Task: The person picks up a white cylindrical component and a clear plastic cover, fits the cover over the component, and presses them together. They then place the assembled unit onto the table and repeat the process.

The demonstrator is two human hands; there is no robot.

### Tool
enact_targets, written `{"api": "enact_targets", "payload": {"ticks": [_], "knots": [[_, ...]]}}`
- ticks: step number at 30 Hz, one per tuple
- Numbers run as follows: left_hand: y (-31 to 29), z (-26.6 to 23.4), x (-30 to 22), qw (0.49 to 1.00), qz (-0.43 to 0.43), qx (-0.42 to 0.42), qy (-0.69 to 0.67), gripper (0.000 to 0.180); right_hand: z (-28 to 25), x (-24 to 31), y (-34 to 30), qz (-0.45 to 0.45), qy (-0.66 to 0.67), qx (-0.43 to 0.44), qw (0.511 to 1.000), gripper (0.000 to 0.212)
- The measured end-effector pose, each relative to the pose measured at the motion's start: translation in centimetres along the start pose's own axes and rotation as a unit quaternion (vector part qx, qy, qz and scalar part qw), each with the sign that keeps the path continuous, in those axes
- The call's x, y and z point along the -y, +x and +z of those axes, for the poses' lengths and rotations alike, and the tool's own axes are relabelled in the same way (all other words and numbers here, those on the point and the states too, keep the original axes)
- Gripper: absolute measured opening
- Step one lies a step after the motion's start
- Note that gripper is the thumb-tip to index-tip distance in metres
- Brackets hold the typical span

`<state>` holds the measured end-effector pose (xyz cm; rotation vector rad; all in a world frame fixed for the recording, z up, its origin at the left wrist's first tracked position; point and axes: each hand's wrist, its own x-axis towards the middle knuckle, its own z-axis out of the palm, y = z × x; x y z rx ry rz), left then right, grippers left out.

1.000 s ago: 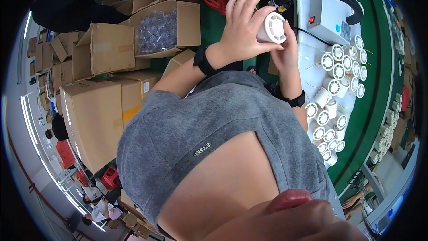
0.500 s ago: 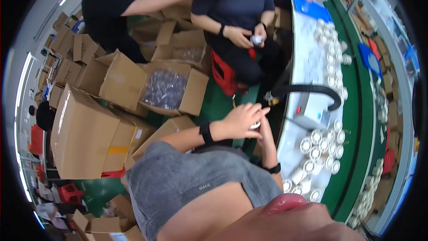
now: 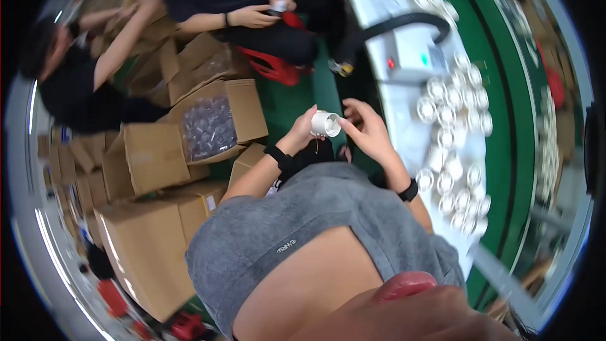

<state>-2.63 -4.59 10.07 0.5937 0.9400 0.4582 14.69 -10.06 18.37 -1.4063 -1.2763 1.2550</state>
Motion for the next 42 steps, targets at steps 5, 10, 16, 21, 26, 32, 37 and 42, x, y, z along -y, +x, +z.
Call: {"api": "enact_targets", "payload": {"ticks": [5, 10, 16, 21, 26, 32, 37, 42], "knots": [[1.4, 5.9, 0.6, 0.866, 0.285, 0.083, 0.402, 0.044, -2.1, 1.3, -4.2, -0.023, -0.281, -0.055, 0.958, 0.053], [-1.5, 12.5, -1.8, 0.803, 0.191, 0.191, 0.531, 0.046, -3.9, 0.6, -8.0, 0.076, -0.233, -0.038, 0.969, 0.057], [-1.1, 16.1, 0.1, 0.745, 0.269, 0.237, 0.563, 0.044, -5.0, -0.6, -12.5, 0.081, -0.017, -0.15, 0.985, 0.06], [2.0, 18.6, -1.6, 0.75, 0.288, 0.2, 0.561, 0.041, -7.8, -2.9, -17.6, 0.017, 0.351, -0.271, 0.896, 0.062], [4.8, 20.7, -1.1, 0.689, 0.351, 0.192, 0.605, 0.042, -8.5, -3.0, -20.2, -0.049, 0.471, -0.329, 0.817, 0.066], [1.8, 20.4, -0.1, 0.863, -0.041, 0.336, 0.375, 0.041, -7.9, -3.0, -18.0, -0.019, 0.399, -0.23, 0.887, 0.068], [2.7, 14.2, 4.1, 0.874, -0.188, 0.405, 0.191, 0.046, -5.4, -3.8, -12.7, 0.064, 0.17, -0.073, 0.981, 0.065], [-1.0, 10.1, 1.9, 0.937, -0.184, 0.273, 0.117, 0.047, -2.6, -4.0, -7.1, 0.106, 0.251, -0.059, 0.96, 0.072]]}}
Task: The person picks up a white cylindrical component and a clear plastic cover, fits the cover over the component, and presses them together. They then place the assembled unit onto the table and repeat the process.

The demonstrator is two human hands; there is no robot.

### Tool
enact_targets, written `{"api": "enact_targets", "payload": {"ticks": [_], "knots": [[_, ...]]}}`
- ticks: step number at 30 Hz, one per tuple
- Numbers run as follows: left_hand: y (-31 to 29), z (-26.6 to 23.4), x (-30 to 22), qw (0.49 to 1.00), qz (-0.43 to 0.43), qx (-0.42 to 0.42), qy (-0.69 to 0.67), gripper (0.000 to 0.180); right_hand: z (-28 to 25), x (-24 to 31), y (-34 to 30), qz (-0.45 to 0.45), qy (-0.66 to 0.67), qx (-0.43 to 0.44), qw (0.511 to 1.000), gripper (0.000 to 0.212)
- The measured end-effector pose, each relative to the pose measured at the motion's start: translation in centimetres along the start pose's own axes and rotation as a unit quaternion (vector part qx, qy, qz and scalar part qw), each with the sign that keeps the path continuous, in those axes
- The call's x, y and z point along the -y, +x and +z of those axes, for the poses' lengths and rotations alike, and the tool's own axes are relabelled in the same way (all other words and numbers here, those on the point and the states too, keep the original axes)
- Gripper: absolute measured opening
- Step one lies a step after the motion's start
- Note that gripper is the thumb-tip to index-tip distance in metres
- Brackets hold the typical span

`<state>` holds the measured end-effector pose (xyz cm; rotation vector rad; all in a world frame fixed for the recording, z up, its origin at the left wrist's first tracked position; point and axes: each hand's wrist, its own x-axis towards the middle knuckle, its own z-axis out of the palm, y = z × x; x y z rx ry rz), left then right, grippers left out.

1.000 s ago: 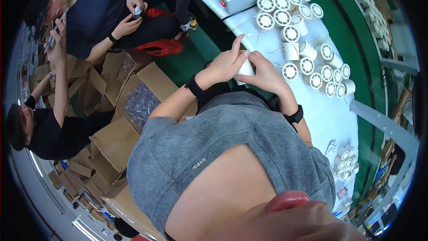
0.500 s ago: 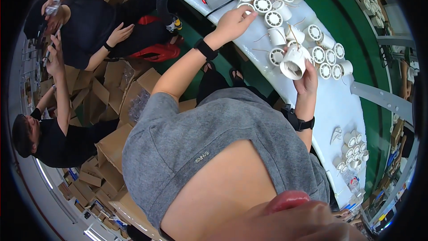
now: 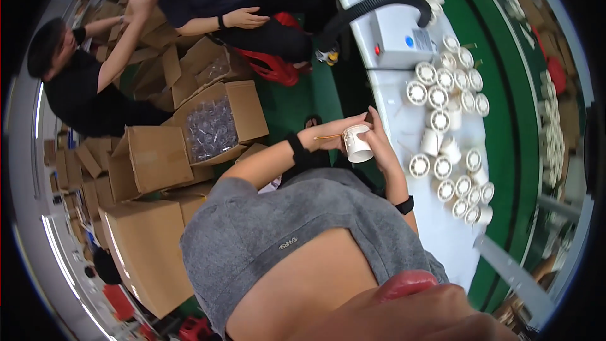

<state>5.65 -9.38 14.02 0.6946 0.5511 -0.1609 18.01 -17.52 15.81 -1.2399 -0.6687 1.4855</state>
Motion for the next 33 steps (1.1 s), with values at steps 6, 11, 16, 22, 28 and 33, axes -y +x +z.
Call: {"api": "enact_targets", "payload": {"ticks": [6, 11, 16, 22, 28, 33], "knots": [[-1.9, -4.6, 1.6, 0.972, 0.132, -0.11, -0.161, 0.04, 2.8, -0.8, 5.5, 0.108, -0.032, -0.01, 0.994, 0.071], [-1.7, -11.1, 1.8, 0.91, 0.285, -0.144, -0.264, 0.032, 2.5, -1.8, 9.1, 0.093, -0.06, -0.096, 0.989, 0.052], [0.4, -19.4, 1.8, 0.874, 0.284, -0.293, -0.263, 0.029, 1.1, -2.5, 9.6, 0.052, -0.083, -0.058, 0.993, 0.036], [5.3, -21.3, -1.0, 0.88, 0.123, -0.368, -0.273, 0.04, 1.4, -1.2, 7.8, 0.093, -0.085, -0.115, 0.985, 0.025], [6.8, -22.7, -0.3, 0.913, 0.116, -0.316, -0.231, 0.044, 3.1, 0.9, 7.1, 0.064, -0.078, -0.146, 0.984, 0.025], [6.6, -23.3, -1.5, 0.945, 0.098, -0.241, -0.198, 0.043, 3.2, 8.5, 3.9, -0.058, -0.119, -0.201, 0.971, 0.026]]}}
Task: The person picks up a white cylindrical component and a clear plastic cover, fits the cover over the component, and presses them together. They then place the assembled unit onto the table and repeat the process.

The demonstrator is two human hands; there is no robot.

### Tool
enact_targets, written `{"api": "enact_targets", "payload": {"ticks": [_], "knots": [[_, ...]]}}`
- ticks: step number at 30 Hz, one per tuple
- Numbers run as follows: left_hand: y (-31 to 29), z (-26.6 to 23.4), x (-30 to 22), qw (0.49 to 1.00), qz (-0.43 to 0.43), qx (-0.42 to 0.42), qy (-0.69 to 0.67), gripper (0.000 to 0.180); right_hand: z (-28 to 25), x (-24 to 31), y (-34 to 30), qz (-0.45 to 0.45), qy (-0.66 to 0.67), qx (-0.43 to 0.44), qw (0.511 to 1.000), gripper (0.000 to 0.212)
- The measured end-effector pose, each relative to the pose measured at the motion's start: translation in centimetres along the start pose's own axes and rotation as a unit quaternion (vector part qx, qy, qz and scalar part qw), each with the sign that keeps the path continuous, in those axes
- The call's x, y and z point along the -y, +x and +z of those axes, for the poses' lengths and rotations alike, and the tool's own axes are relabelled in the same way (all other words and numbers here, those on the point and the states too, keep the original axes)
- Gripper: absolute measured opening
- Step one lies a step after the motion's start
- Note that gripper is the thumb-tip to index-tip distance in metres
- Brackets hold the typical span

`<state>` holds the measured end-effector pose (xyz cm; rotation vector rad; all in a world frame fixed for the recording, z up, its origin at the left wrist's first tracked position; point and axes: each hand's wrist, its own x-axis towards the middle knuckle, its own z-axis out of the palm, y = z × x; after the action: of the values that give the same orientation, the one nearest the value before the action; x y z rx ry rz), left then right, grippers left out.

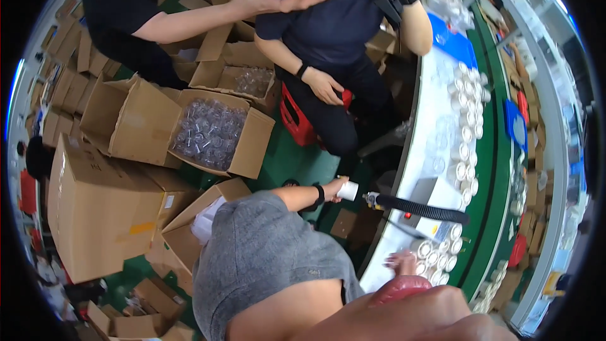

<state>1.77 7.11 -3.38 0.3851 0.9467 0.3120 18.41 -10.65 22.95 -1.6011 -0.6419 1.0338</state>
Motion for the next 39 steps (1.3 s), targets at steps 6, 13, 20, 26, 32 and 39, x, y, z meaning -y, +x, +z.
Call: {"api": "enact_targets", "payload": {"ticks": [6, 13, 20, 26, 32, 39], "knots": [[-4.3, -3.9, -1.9, 0.988, 0.067, 0.012, 0.138, 0.027, 0.1, 17.4, -2.1, -0.317, 0.14, 0.029, 0.938, 0.032], [-6.5, -5.9, -4.4, 0.981, 0.066, 0.056, 0.173, 0.025, 5.8, 23.9, 11.6, -0.137, 0.323, 0.352, 0.868, 0.051], [-10.7, -9.3, -6.4, 0.982, 0.118, -0.025, 0.142, 0.028, 8.5, 9.3, 32.2, -0.191, -0.046, -0.064, 0.978, 0.042], [-14.0, -14.2, -5.9, 0.992, 0.108, -0.009, -0.064, 0.033, 8.1, 1.5, 35.5, 0.171, -0.695, -0.098, 0.691, 0.046], [-15.5, -16.3, -6.3, 0.983, 0.142, -0.07, -0.096, 0.033, 6.1, -2.2, 38.0, 0.19, -0.712, -0.132, 0.662, 0.051], [-13.6, -15.7, -7.5, 0.978, 0.175, -0.061, -0.093, 0.031, 12.0, 6.9, 31.4, 0.182, -0.654, -0.128, 0.723, 0.057]]}}
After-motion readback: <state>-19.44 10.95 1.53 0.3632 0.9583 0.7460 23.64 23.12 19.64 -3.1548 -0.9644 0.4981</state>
